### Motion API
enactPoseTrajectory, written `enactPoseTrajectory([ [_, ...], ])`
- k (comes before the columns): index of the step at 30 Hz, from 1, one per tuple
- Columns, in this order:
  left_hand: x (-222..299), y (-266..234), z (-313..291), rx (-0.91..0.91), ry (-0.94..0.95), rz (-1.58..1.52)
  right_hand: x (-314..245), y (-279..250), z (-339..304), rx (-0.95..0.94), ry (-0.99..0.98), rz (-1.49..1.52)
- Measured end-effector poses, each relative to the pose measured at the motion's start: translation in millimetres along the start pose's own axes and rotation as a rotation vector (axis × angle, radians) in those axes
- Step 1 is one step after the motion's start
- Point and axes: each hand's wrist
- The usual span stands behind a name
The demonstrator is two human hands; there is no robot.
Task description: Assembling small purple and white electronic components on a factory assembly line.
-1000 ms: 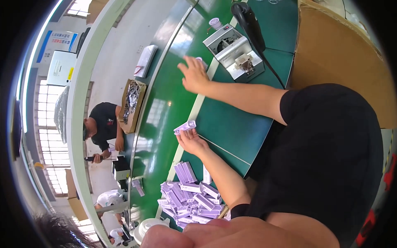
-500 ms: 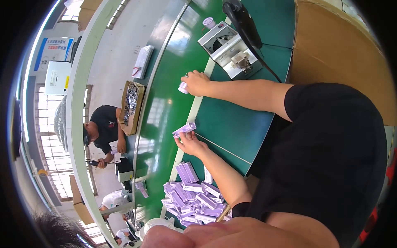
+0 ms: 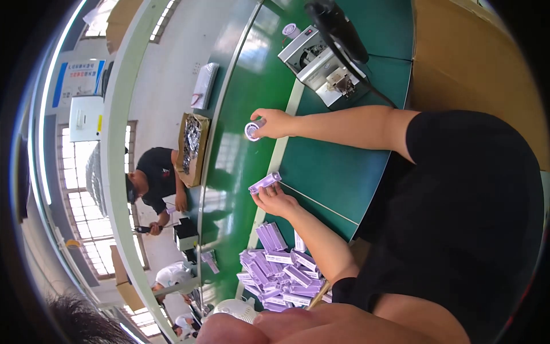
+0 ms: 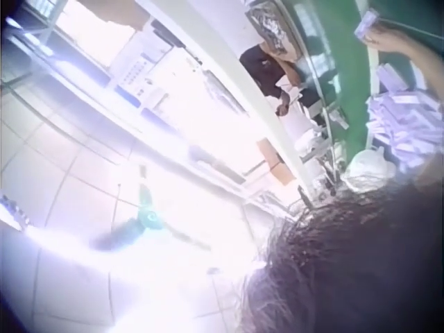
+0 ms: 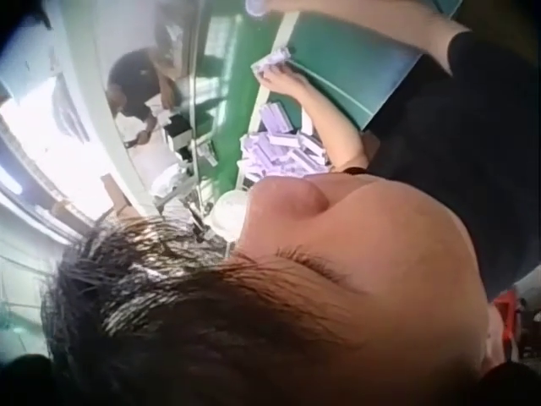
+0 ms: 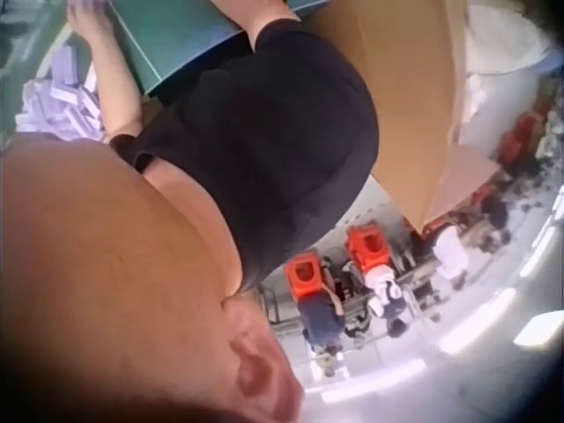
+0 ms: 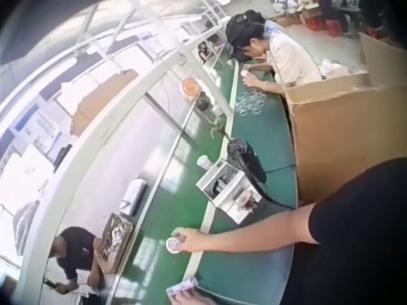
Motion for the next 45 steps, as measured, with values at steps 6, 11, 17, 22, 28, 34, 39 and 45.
enactPoseTrajectory([
  [6,15.3,-11.0,-1.2,-0.501,-0.071,-0.154,-14.0,0.2,-60.9,-0.482,0.121,0.776],
  [11,7.1,16.3,-15.6,-0.603,0.114,0.402,3.4,-1.6,-78.4,-0.640,0.077,0.880],
  [17,12.3,22.8,-25.2,-0.628,0.149,0.428,15.2,-12.3,-86.8,-0.668,0.095,0.738],
  [22,14.8,9.5,-20.6,-0.680,0.154,0.447,11.5,-23.4,-84.4,-0.499,-0.144,0.394],
  [28,24.5,15.0,-25.0,-0.693,0.045,0.277,4.9,-18.1,-91.4,-0.475,-0.270,0.340],
  [34,25.2,9.6,-22.0,-0.726,-0.033,0.223,-3.8,-15.9,-97.9,-0.437,-0.327,0.203],
  [39,25.8,14.1,-23.0,-0.771,-0.093,0.100,2.9,-10.5,-101.4,-0.383,-0.353,0.304],
  [45,18.7,14.7,-19.8,-0.769,-0.068,-0.084,-3.2,-6.9,-109.6,-0.150,-0.509,-0.105],
])
Point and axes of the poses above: each hand's wrist, its own z-axis towards the middle knuckle, its own y-axis out of the palm, x = y × z, and after that the axes turned 11 degrees about -x, right-handed
